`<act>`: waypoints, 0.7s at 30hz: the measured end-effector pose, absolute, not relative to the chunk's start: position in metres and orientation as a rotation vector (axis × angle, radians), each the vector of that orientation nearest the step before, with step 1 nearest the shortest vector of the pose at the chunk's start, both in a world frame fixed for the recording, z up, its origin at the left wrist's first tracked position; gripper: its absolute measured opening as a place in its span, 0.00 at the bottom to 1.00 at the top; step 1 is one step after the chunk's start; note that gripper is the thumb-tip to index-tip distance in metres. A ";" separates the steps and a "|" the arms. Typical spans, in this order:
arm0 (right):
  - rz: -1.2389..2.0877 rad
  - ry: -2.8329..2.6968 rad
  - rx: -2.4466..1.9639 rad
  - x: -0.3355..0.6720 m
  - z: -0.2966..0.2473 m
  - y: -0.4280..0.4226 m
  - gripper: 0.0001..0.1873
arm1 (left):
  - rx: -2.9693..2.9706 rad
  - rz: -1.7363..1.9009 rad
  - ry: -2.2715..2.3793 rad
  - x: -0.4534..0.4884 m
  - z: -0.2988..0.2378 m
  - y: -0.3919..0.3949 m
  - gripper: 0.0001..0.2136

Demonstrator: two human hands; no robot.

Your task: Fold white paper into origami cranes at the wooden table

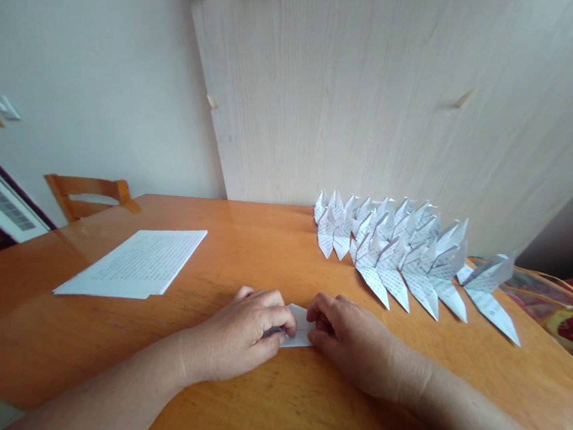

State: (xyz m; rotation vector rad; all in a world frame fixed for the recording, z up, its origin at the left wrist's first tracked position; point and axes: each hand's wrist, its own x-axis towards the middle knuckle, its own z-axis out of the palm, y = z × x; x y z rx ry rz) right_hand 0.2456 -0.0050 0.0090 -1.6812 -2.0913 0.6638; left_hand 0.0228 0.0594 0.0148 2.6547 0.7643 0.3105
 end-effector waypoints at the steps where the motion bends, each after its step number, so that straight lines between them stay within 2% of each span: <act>1: 0.643 -2.107 -1.687 0.246 0.009 -0.005 0.06 | 2.654 0.313 0.764 0.023 0.014 0.059 0.08; 15: 0.469 -2.225 -1.754 0.267 0.018 -0.006 0.04 | 2.632 0.286 0.750 0.022 0.015 0.061 0.09; 21: 0.275 -2.276 -1.642 0.250 0.031 -0.022 0.10 | 2.632 0.272 0.757 0.023 0.018 0.060 0.09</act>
